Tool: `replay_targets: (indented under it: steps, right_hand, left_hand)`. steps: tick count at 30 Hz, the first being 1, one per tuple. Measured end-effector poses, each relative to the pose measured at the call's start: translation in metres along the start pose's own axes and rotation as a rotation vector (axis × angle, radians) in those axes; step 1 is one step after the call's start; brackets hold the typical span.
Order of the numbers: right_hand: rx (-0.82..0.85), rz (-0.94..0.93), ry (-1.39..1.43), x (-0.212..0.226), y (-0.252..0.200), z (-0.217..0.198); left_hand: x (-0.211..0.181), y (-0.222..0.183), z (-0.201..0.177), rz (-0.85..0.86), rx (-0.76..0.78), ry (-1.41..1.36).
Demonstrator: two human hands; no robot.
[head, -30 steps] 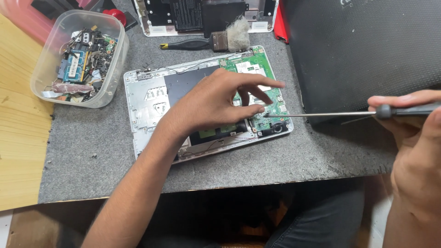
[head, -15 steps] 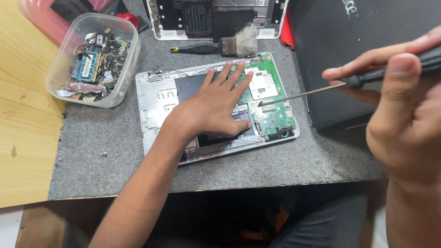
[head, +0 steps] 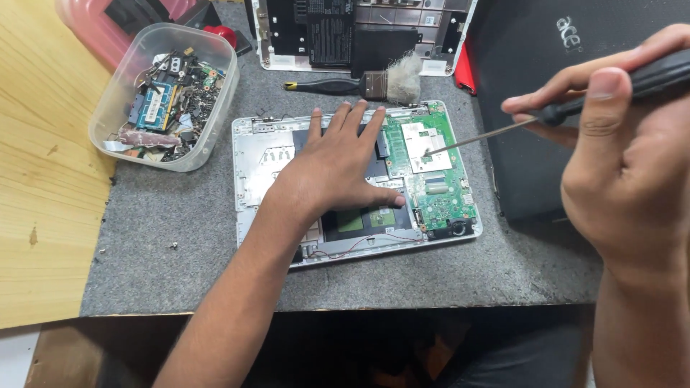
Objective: Cleaning dust from internal laptop components using a brush and disassembling parts with a screwdriver.
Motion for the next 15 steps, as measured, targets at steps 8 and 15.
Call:
replay_targets:
  steps: [8, 15]
  right_hand:
    - [-0.069, 0.132, -0.105, -0.010, -0.025, -0.029]
    - [-0.088, 0.110, 0.082, -0.010, -0.020, -0.021]
  left_hand:
    - [-0.022, 0.006, 0.003, 0.156, -0.095, -0.014]
    - [-0.019, 0.003, -0.010, -0.042, -0.114, -0.023]
Point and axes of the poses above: each hand's wrist, its own y-axis towards the middle knuckle, its own z-axis out of the palm, x = y × z, the point moved 4 cm from there along y, towards the middle knuckle, and after that the axes turned 8 degrees about z, right-handed, at the moved point
